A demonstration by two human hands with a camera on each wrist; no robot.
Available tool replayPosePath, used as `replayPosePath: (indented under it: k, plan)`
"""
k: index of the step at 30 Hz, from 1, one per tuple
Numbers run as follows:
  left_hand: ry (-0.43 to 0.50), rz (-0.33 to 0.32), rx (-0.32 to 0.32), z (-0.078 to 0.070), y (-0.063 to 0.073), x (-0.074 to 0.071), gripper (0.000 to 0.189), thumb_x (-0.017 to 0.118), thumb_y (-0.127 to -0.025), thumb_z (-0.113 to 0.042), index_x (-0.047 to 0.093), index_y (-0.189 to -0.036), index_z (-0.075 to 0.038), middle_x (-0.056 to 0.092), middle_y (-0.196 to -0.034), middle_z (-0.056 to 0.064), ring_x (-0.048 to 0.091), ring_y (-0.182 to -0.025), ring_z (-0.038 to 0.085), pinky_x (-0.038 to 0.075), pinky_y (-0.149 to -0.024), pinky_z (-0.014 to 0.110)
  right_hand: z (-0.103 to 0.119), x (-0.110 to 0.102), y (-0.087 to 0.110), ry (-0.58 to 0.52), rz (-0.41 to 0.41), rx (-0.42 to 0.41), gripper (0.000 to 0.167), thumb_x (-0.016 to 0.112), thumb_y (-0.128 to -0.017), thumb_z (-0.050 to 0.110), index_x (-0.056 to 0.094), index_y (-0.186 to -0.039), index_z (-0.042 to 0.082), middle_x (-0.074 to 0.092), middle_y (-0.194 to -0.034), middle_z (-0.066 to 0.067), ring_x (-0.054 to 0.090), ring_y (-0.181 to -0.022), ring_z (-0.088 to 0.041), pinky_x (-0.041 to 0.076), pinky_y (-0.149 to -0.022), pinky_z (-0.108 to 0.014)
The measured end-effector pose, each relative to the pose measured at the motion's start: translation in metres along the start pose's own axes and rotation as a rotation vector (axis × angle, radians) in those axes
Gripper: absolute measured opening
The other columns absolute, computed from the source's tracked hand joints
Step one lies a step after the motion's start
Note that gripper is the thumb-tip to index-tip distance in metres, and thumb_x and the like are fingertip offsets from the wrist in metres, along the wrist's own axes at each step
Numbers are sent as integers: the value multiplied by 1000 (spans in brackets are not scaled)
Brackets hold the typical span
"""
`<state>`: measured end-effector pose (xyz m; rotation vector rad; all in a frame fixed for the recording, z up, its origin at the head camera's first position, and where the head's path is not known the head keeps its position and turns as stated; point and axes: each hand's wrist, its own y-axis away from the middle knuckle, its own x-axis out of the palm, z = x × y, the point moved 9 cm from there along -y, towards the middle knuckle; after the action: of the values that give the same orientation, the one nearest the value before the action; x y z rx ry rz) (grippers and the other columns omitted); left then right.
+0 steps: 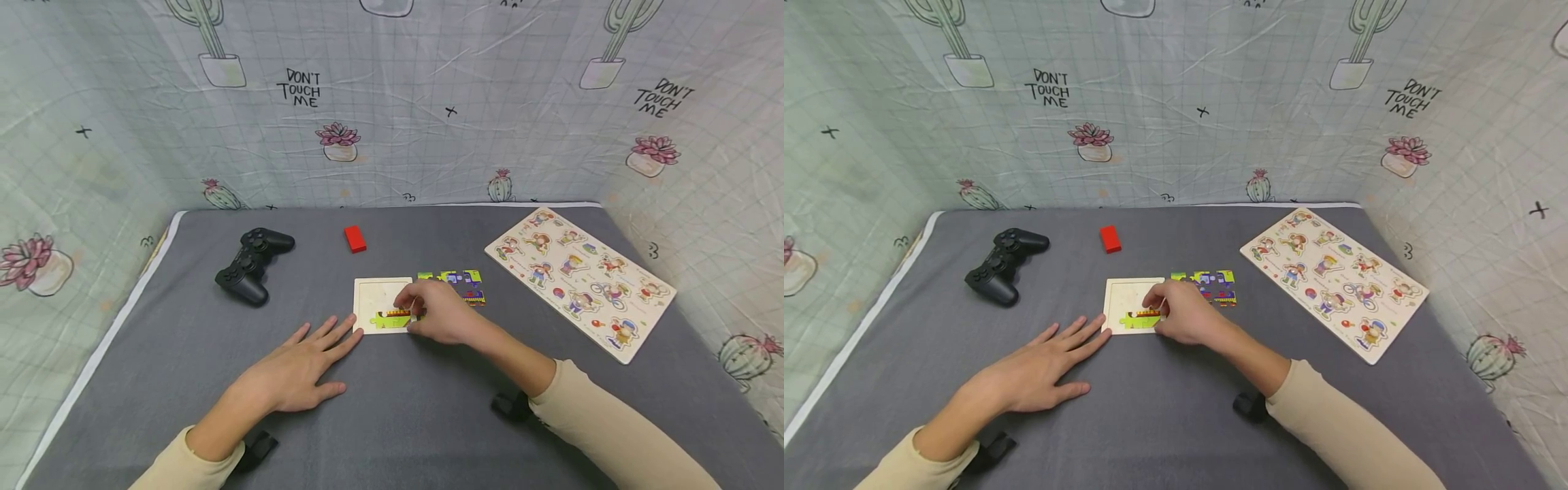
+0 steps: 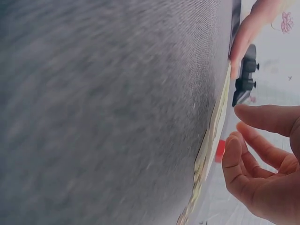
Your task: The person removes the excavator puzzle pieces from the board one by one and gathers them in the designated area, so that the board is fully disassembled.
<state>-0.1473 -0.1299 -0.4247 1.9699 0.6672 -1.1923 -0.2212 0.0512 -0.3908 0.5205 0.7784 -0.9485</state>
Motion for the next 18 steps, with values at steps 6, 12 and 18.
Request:
replayPosePath:
  k: [6,12,18]
  plan:
    - [-6,-3,1,0,0,0,81,65,-101,-48,25,-167,-25,11,-177,-2,15,-163,30,17,-127,66,8,7,-9,21,18,-4,35,83,-80,0,77,-113,10,72,-100,-2,65,-88,-17,53,-77,-28]
    - [-5,3,0,0,0,0,81,65,-101,-48,25,-167,-25,11,-177,-2,15,-163,30,17,-127,65,15,15,-18,37,54,-23,35,82,-82,1,77,-116,9,73,-101,-4,65,-89,-20,53,-78,-29]
    - [-3,4,0,0,0,0,81,65,-101,-48,25,-167,-25,11,-177,-2,15,-163,30,17,-127,65,18,21,-23,70,77,-36,36,83,-81,2,78,-116,8,72,-100,-5,64,-88,-18,54,-80,-29]
